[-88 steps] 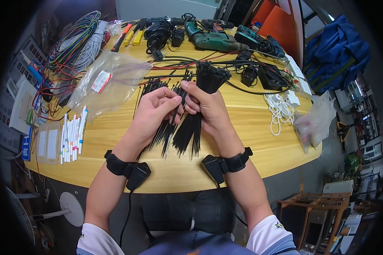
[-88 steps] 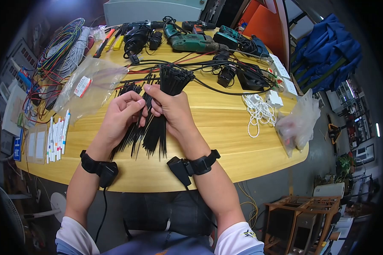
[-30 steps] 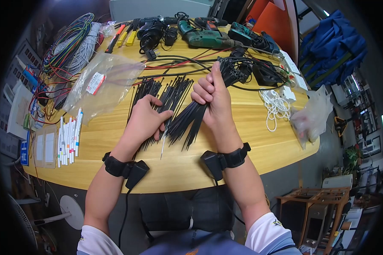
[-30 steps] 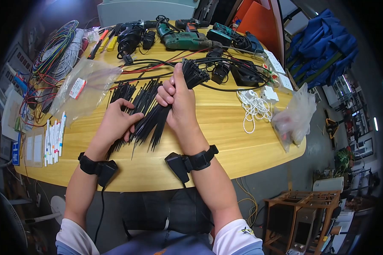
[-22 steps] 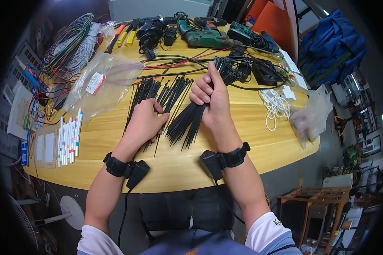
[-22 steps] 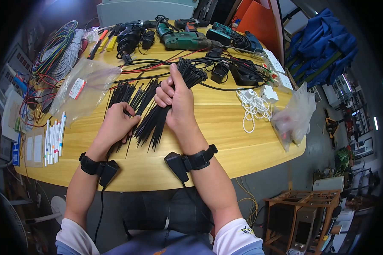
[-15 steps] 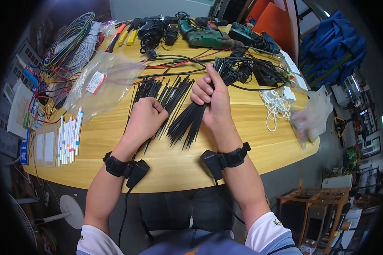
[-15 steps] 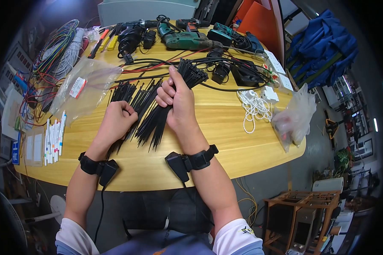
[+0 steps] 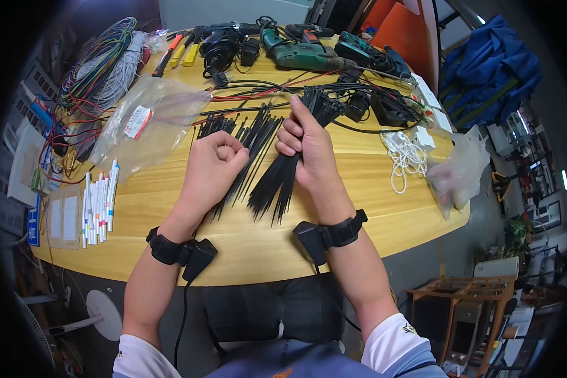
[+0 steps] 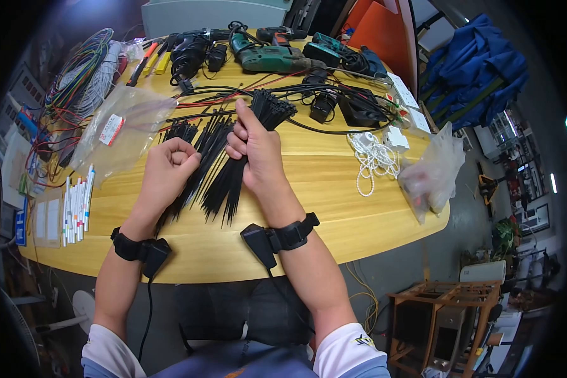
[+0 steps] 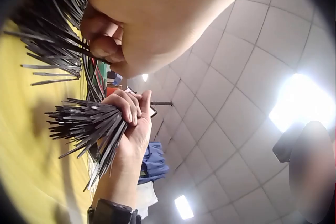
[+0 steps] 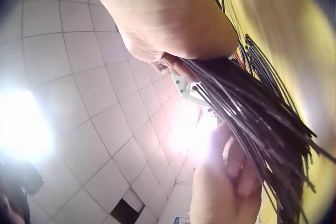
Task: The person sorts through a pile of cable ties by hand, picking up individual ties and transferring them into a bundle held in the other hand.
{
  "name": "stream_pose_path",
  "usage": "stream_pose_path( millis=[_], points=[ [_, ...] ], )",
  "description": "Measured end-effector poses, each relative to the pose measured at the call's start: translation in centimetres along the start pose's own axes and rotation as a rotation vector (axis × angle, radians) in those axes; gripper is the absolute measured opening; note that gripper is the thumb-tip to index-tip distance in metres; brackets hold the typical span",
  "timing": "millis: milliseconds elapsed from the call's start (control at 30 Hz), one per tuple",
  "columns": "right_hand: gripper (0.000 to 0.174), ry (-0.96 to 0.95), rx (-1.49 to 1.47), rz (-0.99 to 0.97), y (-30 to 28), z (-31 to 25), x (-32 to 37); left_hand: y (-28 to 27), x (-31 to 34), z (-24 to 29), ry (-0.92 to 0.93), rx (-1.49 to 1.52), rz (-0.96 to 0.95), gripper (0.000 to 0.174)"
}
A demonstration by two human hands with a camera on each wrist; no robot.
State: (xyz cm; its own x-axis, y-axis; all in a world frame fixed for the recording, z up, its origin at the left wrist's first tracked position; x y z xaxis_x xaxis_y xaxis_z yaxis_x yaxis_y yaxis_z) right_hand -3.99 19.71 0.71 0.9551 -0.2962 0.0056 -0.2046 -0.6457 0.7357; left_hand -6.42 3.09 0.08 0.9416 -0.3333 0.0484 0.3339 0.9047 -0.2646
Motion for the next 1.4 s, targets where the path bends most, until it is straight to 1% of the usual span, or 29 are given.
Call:
stream_pose_path(
  millis=[67, 233, 333, 433, 533, 633, 733, 867, 933, 1033, 1233, 1333, 1400],
  points=[
    [0.028, -0.004, 0.037, 0.027, 0.1, 0.0, 0.1, 0.3, 0.3, 0.6, -0.04, 0.068, -0.065, 0.01],
    [0.026, -0.053, -0.004, 0.045, -0.1, -0.4, 0.0, 1.1, 0.8, 1.2, -0.089, 0.16, -0.234, 0.008],
    [0.026, -0.081, 0.0, 0.05, -0.2, -0.7, 0.0, 1.3, 1.0, 1.6, -0.067, 0.166, -0.305, 0.007],
    [0.026, -0.088, 0.005, 0.044, -0.2, -0.7, 0.0, 1.4, 1.0, 1.6, -0.053, 0.154, -0.333, 0.008],
    [0.025, -0.104, 0.008, 0.05, -0.2, -0.8, 0.0, 1.5, 0.6, 1.3, 0.086, 0.166, -0.281, 0.007],
    [0.024, -0.122, -0.001, 0.065, -0.3, -0.9, 0.0, 1.6, 0.5, 0.6, -0.034, 0.276, -0.324, 0.007],
    [0.024, -0.114, -0.021, 0.065, -0.4, -0.9, 0.0, 1.7, 0.9, 1.3, -0.108, 0.362, -0.342, 0.008],
    [0.022, -0.086, -0.013, 0.074, -0.5, -0.5, 0.0, 1.3, 0.9, 1.4, -0.098, 0.344, -0.315, 0.01],
    [0.022, -0.099, -0.02, 0.079, -0.5, -0.6, -0.1, 1.1, 0.9, 1.4, -0.105, 0.335, -0.292, 0.01],
    [0.022, -0.125, -0.012, 0.085, -0.4, -1.0, 0.0, 0.9, 0.6, 1.3, -0.066, 0.355, -0.249, 0.01],
    [0.02, -0.135, 0.02, 0.089, -0.3, -1.0, 0.2, 0.7, 0.4, 0.9, -0.121, 0.365, -0.179, 0.01],
    [0.019, -0.169, 0.081, 0.092, -0.2, -1.1, 0.3, 0.9, 0.3, 0.8, -0.062, 0.394, -0.205, 0.011],
    [0.018, -0.184, 0.121, 0.096, 0.1, -1.2, 0.6, 1.0, 0.4, 0.7, -0.085, 0.409, -0.213, 0.011]
  ],
)
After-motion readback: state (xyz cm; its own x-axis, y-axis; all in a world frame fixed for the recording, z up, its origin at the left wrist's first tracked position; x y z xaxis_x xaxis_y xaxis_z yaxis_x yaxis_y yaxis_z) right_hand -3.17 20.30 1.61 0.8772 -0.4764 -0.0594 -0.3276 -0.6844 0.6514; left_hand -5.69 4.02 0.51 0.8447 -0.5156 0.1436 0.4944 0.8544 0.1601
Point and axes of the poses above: each hand's wrist, its own x-axis away from the middle knuckle, its own y-axis out of the palm, z = x × y, the point moved 6 cm from there along -x, towards the middle knuckle, and after that the axes turned 10 degrees about -y, right-handed, at the moved point
